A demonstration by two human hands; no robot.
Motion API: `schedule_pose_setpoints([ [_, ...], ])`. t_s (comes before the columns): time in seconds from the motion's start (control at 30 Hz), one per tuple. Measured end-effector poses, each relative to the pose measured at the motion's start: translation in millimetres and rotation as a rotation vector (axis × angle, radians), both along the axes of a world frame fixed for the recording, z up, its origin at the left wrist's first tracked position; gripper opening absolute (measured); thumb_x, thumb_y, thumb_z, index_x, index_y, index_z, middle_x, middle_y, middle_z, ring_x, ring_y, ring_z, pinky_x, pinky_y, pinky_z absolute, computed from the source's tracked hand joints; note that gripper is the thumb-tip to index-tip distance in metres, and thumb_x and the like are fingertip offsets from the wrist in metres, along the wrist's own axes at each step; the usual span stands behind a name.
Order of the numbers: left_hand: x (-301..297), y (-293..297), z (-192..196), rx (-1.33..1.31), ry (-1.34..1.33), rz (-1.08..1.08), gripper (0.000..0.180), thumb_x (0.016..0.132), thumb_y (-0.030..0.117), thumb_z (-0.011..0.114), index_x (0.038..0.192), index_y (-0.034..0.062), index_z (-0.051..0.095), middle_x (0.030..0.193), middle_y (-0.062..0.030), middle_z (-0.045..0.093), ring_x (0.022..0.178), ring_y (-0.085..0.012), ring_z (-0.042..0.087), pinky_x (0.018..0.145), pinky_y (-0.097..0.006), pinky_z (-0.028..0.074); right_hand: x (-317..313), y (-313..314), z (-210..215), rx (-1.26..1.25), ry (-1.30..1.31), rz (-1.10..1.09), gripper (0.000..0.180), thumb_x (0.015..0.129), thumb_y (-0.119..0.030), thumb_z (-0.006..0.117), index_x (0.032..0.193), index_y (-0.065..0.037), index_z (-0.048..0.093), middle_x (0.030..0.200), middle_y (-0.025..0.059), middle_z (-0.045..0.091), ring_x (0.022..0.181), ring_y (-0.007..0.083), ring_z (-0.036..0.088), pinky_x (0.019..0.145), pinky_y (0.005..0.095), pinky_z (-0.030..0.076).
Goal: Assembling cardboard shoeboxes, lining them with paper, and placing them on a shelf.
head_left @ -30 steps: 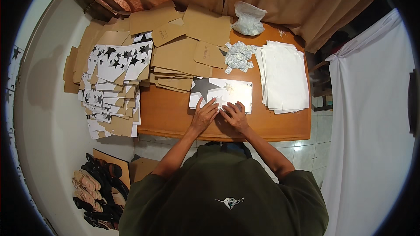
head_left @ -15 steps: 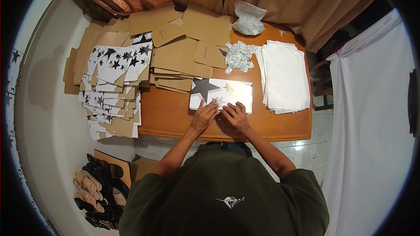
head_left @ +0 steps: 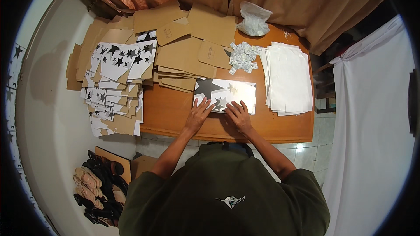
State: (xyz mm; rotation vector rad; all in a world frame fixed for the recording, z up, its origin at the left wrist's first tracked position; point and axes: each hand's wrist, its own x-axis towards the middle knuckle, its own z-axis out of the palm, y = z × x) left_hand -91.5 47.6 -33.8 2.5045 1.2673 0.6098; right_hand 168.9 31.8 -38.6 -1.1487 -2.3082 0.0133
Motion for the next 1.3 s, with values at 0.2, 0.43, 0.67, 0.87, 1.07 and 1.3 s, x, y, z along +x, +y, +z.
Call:
schedule_pose_setpoints([
  [0.2,3,-1,6,0.065,0.021,0.016,0.051,0.082,-0.002,0.065,0.132,0.0074,0.064,0.143,-0.0133,0.058,0.139,-0.0324,0.049,0.119,-0.060,0.029,-4,-1,1,0.025,0.032,-0.024,0.026,0.086,-0.017,0.073,0.110,-0.008,0.071,0.127,0.0071,0.066,0.125,0.0291,0.057,0.111,0.0568,0.038],
  [0.43,10,3,12,-0.045,-0.093,-0.057,0.035,0.083,0.000,0.071,0.118,0.0046,0.070,0.126,-0.0090,0.066,0.132,-0.0281,0.056,0.118,-0.060,0.030,-2,2,-6,0.041,0.004,-0.022,0.024,0.089,-0.017,0.070,0.111,-0.007,0.071,0.127,0.0067,0.067,0.124,0.0295,0.058,0.110,0.0570,0.039],
  [0.67,33,1,20,0.017,-0.077,0.059,0.019,0.084,0.006,0.075,0.102,0.0025,0.072,0.114,-0.0085,0.070,0.127,-0.0280,0.060,0.116,-0.060,0.034,-2,0,-9,0.052,-0.033,-0.024,0.029,0.088,-0.016,0.068,0.115,-0.006,0.070,0.130,0.0071,0.066,0.126,0.0300,0.057,0.112,0.0573,0.038],
  [0.87,38,5,10,0.082,-0.157,-0.072,0.020,0.087,0.008,0.075,0.105,0.0009,0.071,0.115,-0.0089,0.071,0.125,-0.0282,0.062,0.112,-0.060,0.038,-6,-1,-6,0.042,0.009,-0.026,0.029,0.087,-0.014,0.069,0.115,-0.004,0.069,0.127,0.0088,0.066,0.124,0.0304,0.059,0.112,0.0565,0.039],
  [1.07,43,1,-3,0.088,-0.196,-0.020,0.020,0.088,0.006,0.073,0.107,0.0008,0.072,0.112,-0.0097,0.072,0.123,-0.0286,0.064,0.111,-0.060,0.040,3,4,2,-0.016,0.229,0.038,0.026,0.083,-0.007,0.074,0.107,0.000,0.069,0.116,0.0124,0.069,0.117,0.0317,0.063,0.110,0.0512,0.045],
  [1.3,47,0,-4,0.137,-0.191,0.005,0.016,0.088,0.002,0.071,0.103,0.0006,0.072,0.107,-0.0092,0.073,0.120,-0.0281,0.065,0.110,-0.059,0.040,-2,6,-1,0.007,0.153,0.008,0.022,0.083,-0.009,0.073,0.102,0.001,0.069,0.114,0.0129,0.069,0.116,0.0309,0.064,0.109,0.0498,0.046],
])
